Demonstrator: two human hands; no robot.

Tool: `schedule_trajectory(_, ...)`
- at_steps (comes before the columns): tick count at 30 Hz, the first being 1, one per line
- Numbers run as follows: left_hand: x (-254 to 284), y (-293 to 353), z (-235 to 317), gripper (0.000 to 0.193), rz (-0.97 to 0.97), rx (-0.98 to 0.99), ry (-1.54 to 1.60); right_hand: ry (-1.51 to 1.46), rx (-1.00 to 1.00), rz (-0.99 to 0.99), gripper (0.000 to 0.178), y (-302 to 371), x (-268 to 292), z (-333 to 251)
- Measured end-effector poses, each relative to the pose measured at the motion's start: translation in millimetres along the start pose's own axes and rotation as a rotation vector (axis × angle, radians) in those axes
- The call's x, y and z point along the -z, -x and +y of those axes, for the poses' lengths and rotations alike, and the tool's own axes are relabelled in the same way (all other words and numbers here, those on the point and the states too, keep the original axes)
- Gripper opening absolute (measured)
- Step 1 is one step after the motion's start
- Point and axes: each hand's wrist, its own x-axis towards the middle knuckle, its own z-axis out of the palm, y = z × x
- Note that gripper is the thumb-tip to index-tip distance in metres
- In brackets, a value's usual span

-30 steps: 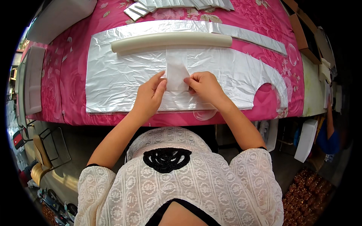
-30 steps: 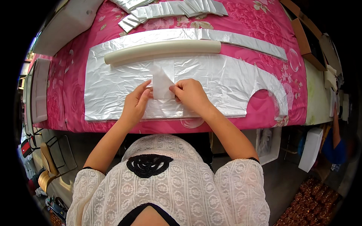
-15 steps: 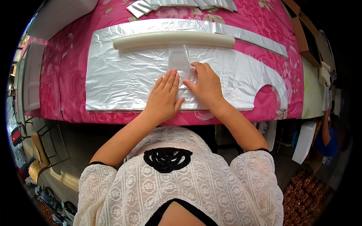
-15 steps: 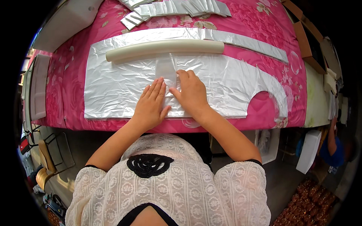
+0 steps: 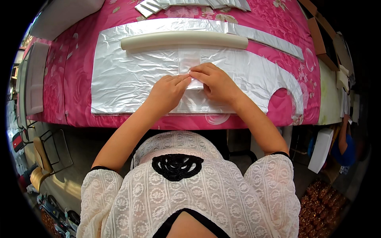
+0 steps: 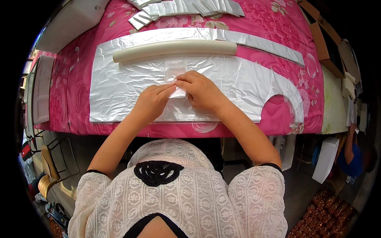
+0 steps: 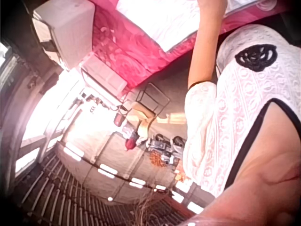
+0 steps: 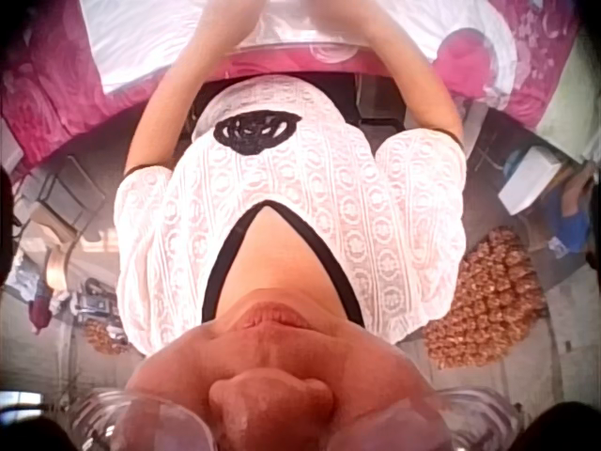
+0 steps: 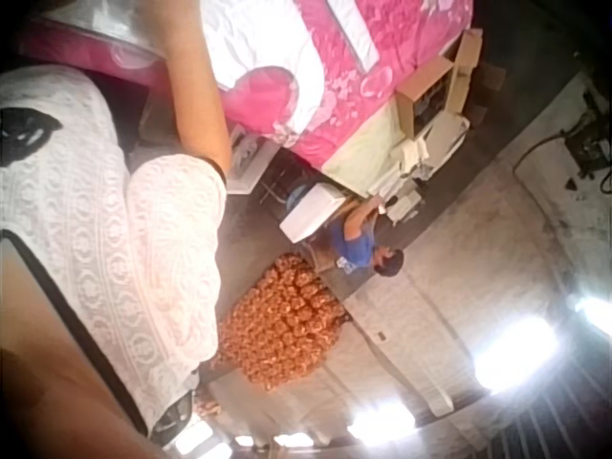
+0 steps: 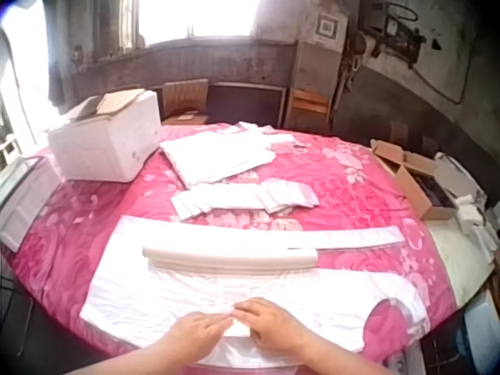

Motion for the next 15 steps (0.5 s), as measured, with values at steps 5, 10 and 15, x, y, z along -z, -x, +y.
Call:
schedule_trajectory(5,14.0,30.1,19.7,0.056,0.004,-0.106,0.197,-0.134,0.140,0.009,0.027,29.5,-10.6,-19.6)
schedule_trajectory(10,17.2,35.1,24.5,0.058,-0.031,0.012,0.267,-0.201,-0.011,0.089,0.020,38.7,-14.0,-27.8)
schedule_trajectory(15,14.5,20.4,31.4,0.051,-0.124,0.515,0.324,-0.398,-0.674,-0.004,0.020,21.8,-4.0,-33.1)
